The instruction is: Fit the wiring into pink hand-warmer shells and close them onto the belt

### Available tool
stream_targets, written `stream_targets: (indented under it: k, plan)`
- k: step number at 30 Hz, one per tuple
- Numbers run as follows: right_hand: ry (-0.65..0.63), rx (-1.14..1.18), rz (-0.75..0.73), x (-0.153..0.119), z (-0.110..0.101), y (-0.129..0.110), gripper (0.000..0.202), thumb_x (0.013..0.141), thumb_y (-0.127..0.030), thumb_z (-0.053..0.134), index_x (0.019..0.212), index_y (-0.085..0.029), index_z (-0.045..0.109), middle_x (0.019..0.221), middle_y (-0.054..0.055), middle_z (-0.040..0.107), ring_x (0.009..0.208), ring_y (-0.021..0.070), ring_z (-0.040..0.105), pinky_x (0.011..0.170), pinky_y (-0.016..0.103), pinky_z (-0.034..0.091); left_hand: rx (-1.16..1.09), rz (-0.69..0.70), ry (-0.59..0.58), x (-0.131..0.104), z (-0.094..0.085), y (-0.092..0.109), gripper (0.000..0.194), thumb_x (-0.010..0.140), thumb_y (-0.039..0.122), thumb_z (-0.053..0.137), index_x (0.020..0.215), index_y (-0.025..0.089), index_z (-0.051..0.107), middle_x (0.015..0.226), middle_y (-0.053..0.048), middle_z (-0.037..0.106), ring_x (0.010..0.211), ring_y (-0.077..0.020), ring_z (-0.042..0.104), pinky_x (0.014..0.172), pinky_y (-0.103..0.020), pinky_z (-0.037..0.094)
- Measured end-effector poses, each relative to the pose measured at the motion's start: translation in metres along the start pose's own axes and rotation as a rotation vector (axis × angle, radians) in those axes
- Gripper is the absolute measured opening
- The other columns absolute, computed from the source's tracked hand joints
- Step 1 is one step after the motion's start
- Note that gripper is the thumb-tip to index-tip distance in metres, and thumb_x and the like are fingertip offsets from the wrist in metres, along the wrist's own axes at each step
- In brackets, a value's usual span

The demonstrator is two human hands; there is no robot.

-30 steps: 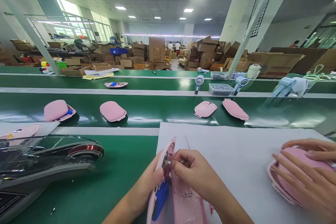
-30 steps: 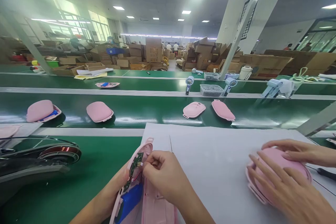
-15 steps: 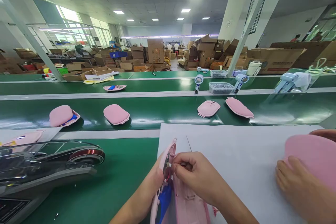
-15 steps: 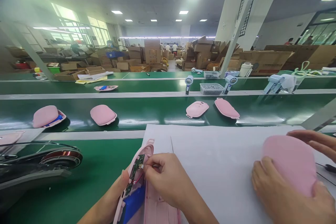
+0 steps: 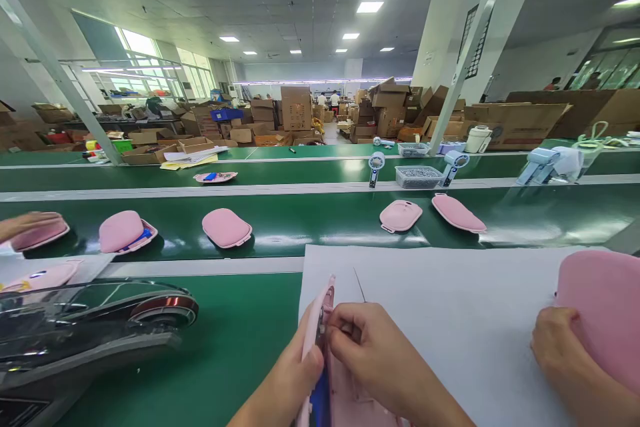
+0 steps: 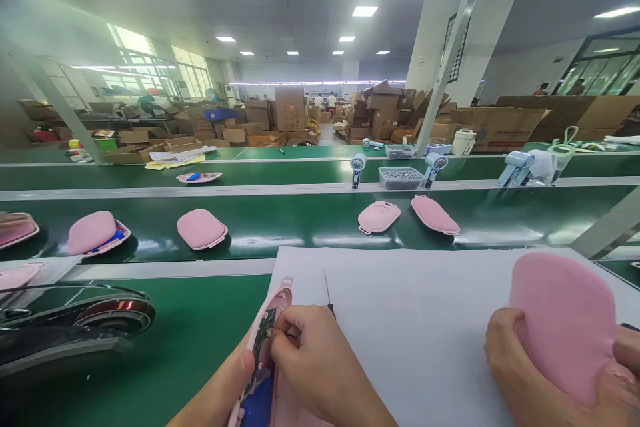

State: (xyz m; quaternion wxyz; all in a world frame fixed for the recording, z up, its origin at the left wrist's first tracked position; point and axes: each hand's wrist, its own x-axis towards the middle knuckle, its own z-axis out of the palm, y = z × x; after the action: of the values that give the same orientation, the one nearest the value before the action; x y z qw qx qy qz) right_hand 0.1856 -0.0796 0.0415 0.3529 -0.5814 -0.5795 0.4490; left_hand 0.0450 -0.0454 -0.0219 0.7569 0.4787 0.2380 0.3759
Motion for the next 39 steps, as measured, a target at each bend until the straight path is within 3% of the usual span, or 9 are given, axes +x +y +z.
stream_targets:
  k: [6, 9, 12, 16, 21, 25, 30, 34, 39]
  plan:
    - [0.027, -0.088, -0.007, 0.002, -0.002, 0.001, 0.021, 0.081, -0.022, 0.045, 0.062, -0.019, 0.053, 0.061, -0.003, 0.052, 0.058, 0.0107, 0.046, 0.053, 0.021, 0.032, 0.010, -0.029, 0.071, 0.010, -0.007, -0.001, 0.068, 0.061, 0.059, 0.075, 0.117, 0.022, 0.063, 0.114, -0.008, 0.066, 0.117, -0.0342, 0.052, 0.103, -0.043, 0.038]
    - [0.249, -0.297, 0.034, -0.008, -0.007, 0.017, 0.027, 0.087, -0.035, 0.042, 0.093, -0.023, 0.065, 0.091, 0.004, 0.064, 0.082, 0.0201, 0.059, 0.069, 0.027, 0.039, -0.001, -0.071, 0.069, 0.022, -0.016, 0.003, 0.048, 0.057, 0.050, 0.081, 0.094, 0.020, 0.072, 0.094, -0.006, 0.072, 0.105, -0.0333, 0.060, 0.096, -0.041, 0.044]
    - [0.398, -0.454, 0.169, -0.021, -0.003, 0.046, 0.044, 0.086, -0.039, 0.041, 0.126, -0.025, 0.054, 0.097, 0.009, 0.066, 0.088, 0.0289, 0.062, 0.070, 0.033, 0.039, -0.031, -0.130, 0.046, 0.023, -0.019, 0.012, 0.032, 0.055, 0.044, 0.081, 0.073, 0.019, 0.071, 0.069, -0.006, 0.069, 0.085, -0.0312, 0.065, 0.084, -0.040, 0.050]
    - [0.316, -0.229, 0.119, -0.032, 0.013, 0.074, 0.061, 0.079, -0.037, 0.047, 0.138, -0.025, 0.040, 0.083, 0.005, 0.069, 0.072, 0.0255, 0.064, 0.067, 0.031, 0.042, -0.058, -0.214, 0.067, 0.005, -0.013, 0.027, 0.043, 0.066, 0.038, 0.075, 0.103, 0.018, 0.066, 0.085, -0.008, 0.071, 0.082, -0.0289, 0.067, 0.078, -0.040, 0.050]
    - [0.584, -0.129, 0.114, -0.035, 0.022, 0.058, 0.067, 0.081, -0.055, 0.041, 0.134, -0.015, 0.042, 0.064, 0.001, 0.051, 0.059, 0.0222, 0.054, 0.061, 0.031, 0.041, 0.350, -0.015, 0.294, -0.008, -0.001, 0.038, 0.049, 0.065, 0.028, 0.075, 0.112, 0.018, 0.060, 0.109, -0.009, 0.068, 0.106, -0.0299, 0.059, 0.093, -0.038, 0.043]
    - [0.691, -0.039, 0.044, -0.027, 0.039, 0.045, 0.065, 0.081, -0.062, 0.041, 0.123, -0.014, 0.052, 0.083, 0.009, 0.058, 0.072, 0.0233, 0.055, 0.069, 0.032, 0.045, 0.635, 0.190, 0.438, -0.007, -0.003, 0.031, 0.053, 0.076, 0.019, 0.057, 0.128, 0.023, 0.049, 0.124, -0.006, 0.061, 0.117, -0.0258, 0.052, 0.100, -0.034, 0.036]
    - [0.595, 0.129, -0.011, -0.018, 0.066, 0.045, 0.063, 0.079, -0.063, 0.049, 0.124, -0.018, 0.050, 0.095, 0.010, 0.057, 0.080, 0.0218, 0.056, 0.065, 0.029, 0.050, 0.851, 0.233, 0.404, -0.008, -0.008, 0.023, 0.039, 0.081, 0.013, 0.040, 0.111, 0.027, 0.062, 0.113, -0.007, 0.056, 0.106, -0.0248, 0.054, 0.089, -0.036, 0.043]
    - [0.526, 0.302, -0.038, -0.021, 0.065, 0.043, 0.069, 0.077, -0.068, 0.053, 0.128, -0.022, 0.046, 0.126, 0.009, 0.053, 0.109, 0.0239, 0.054, 0.083, 0.027, 0.051, 0.849, 0.208, 0.324, -0.014, -0.001, 0.032, 0.031, 0.079, 0.012, 0.042, 0.094, 0.025, 0.066, 0.103, -0.006, 0.052, 0.095, -0.0227, 0.055, 0.086, -0.035, 0.045]
    - [0.539, 0.391, -0.003, -0.027, 0.057, 0.038, 0.064, 0.083, -0.064, 0.048, 0.130, -0.020, 0.046, 0.141, 0.009, 0.045, 0.129, 0.0273, 0.041, 0.098, 0.032, 0.045, 0.785, 0.175, 0.209, -0.021, 0.005, 0.042, 0.033, 0.092, 0.038, 0.037, 0.082, 0.024, 0.066, 0.101, -0.005, 0.050, 0.097, -0.0208, 0.053, 0.088, -0.033, 0.043]
